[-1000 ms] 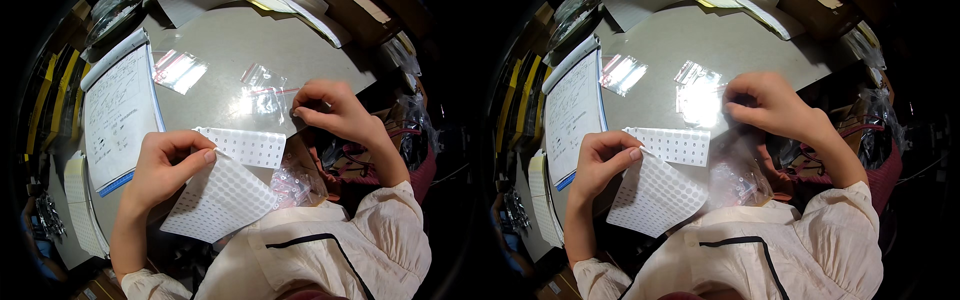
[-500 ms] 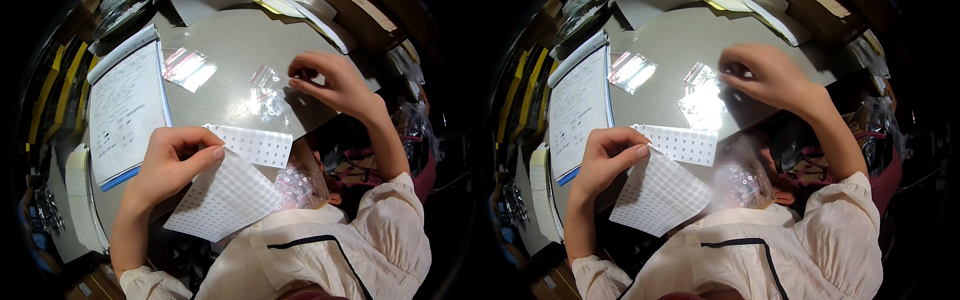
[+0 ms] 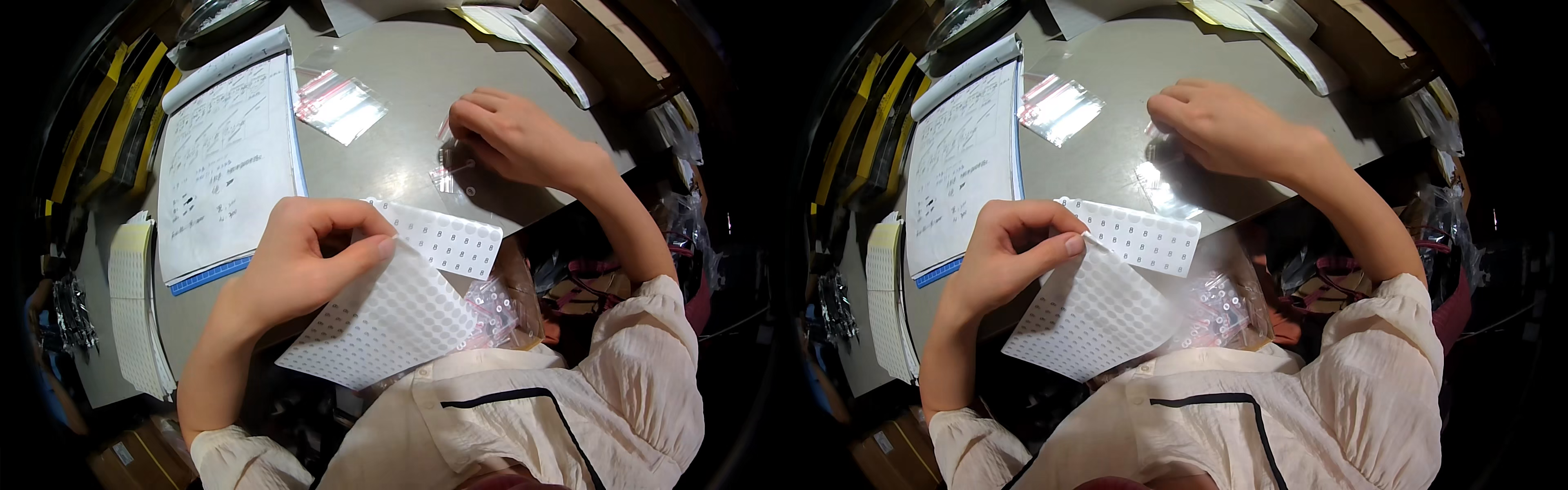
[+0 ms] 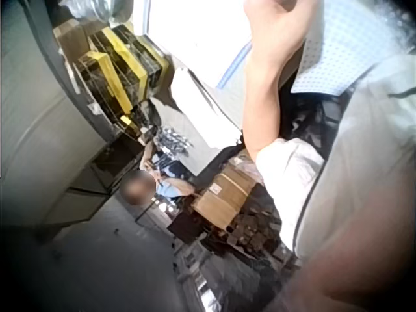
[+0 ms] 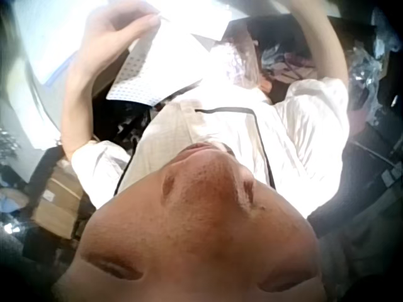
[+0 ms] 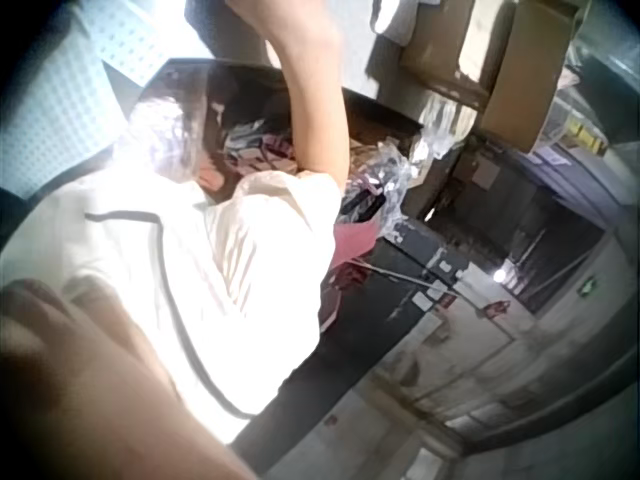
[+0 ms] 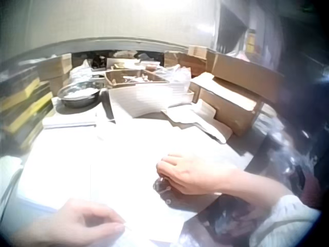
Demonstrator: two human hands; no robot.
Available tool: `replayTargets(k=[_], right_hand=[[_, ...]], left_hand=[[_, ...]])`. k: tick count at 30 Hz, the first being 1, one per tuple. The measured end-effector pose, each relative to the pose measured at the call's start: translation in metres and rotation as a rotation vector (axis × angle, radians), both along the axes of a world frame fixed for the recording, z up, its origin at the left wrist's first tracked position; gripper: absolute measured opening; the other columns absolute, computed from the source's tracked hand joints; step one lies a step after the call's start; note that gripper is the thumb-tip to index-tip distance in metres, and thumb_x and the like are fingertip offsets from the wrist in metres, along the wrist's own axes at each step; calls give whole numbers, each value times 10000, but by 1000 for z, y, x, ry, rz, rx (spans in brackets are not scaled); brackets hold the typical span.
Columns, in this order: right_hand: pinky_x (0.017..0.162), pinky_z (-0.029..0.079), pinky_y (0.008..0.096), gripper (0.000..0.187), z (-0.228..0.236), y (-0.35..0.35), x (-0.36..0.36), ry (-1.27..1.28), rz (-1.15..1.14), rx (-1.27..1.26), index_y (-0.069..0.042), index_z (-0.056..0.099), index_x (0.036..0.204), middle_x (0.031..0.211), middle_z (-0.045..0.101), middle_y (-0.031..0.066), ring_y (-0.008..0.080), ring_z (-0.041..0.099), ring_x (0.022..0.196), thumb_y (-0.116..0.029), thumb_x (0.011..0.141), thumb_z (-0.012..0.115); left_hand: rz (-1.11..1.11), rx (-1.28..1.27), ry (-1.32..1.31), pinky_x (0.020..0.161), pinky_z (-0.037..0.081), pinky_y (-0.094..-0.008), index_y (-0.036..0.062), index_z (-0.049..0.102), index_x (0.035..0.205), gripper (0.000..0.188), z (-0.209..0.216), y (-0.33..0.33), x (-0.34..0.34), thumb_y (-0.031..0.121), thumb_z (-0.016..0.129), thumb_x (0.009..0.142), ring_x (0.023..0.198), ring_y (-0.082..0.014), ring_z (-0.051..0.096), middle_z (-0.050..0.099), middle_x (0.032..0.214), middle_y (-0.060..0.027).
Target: The person sits at a cluttered desk and repeatedly peels small, round stickers from a white backing sheet. They place the peeled stickers into small, clear plastic bags. The person handles the sticker sheets and bags by hand, occasionally adjusting the position of the items on the desk.
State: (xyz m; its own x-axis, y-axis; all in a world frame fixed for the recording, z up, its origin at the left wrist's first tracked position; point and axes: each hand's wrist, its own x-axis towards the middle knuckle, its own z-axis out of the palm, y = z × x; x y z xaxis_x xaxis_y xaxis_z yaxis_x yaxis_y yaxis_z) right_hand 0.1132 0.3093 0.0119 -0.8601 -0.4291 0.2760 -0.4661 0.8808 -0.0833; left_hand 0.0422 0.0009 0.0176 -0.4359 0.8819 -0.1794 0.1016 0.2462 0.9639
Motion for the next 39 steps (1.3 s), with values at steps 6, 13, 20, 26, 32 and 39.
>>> replayTargets(k=[6, 13, 20, 26, 32, 39], right_hand=[[769, 517, 411, 256, 28, -11, 0, -40, -251, -105, 2, 572, 1023, 871, 645, 133, 322, 642, 862, -142, 891, 737], [768, 513, 429, 223, 32, -82, 13, -228, 122, -500, 8, 605, 1028, 956, 647, 163, 353, 638, 885, -154, 913, 706], [757, 518, 415, 191, 18, -95, 14, 71, 89, -352, -21, 615, 988, 955, 631, 130, 336, 624, 893, -68, 834, 717], [750, 528, 387, 225, 7, -98, 14, 225, 107, -327, -40, 622, 982, 961, 626, 106, 301, 623, 893, -75, 794, 739], [743, 530, 367, 233, 4, -96, 16, 264, 137, -333, -41, 641, 986, 957, 619, 86, 275, 616, 882, -72, 770, 721], [728, 531, 341, 231, -6, -92, 11, 449, 196, -291, -43, 657, 972, 951, 617, 70, 248, 608, 865, -94, 750, 698]], left_hand=[[19, 32, 54, 735, 485, -226, -50, 736, 989, 139, -4, 1, 1, 74, 733, 926, 821, -66, 611, 700, 871, -16], [15, 58, 84, 734, 483, -228, -50, 716, 970, 112, -5, 0, 4, 59, 718, 941, 825, -66, 606, 688, 885, -17], [14, 118, -13, 709, 485, -256, -38, 721, 950, 145, -6, 1, 4, 100, 711, 907, 777, -80, 591, 687, 811, -41], [-16, 89, -96, 757, 490, -252, -48, 713, 922, 148, -1, 1, 3, 99, 720, 907, 821, -78, 600, 693, 835, -31], [12, 60, -248, 681, 432, -213, -24, 714, 888, 136, 8, 1, 1, 102, 765, 890, 776, -59, 569, 657, 829, -5], [20, 120, -334, 702, 424, -197, -6, 730, 889, 115, 3, -2, -4, 108, 747, 883, 764, -36, 560, 665, 821, 25]])
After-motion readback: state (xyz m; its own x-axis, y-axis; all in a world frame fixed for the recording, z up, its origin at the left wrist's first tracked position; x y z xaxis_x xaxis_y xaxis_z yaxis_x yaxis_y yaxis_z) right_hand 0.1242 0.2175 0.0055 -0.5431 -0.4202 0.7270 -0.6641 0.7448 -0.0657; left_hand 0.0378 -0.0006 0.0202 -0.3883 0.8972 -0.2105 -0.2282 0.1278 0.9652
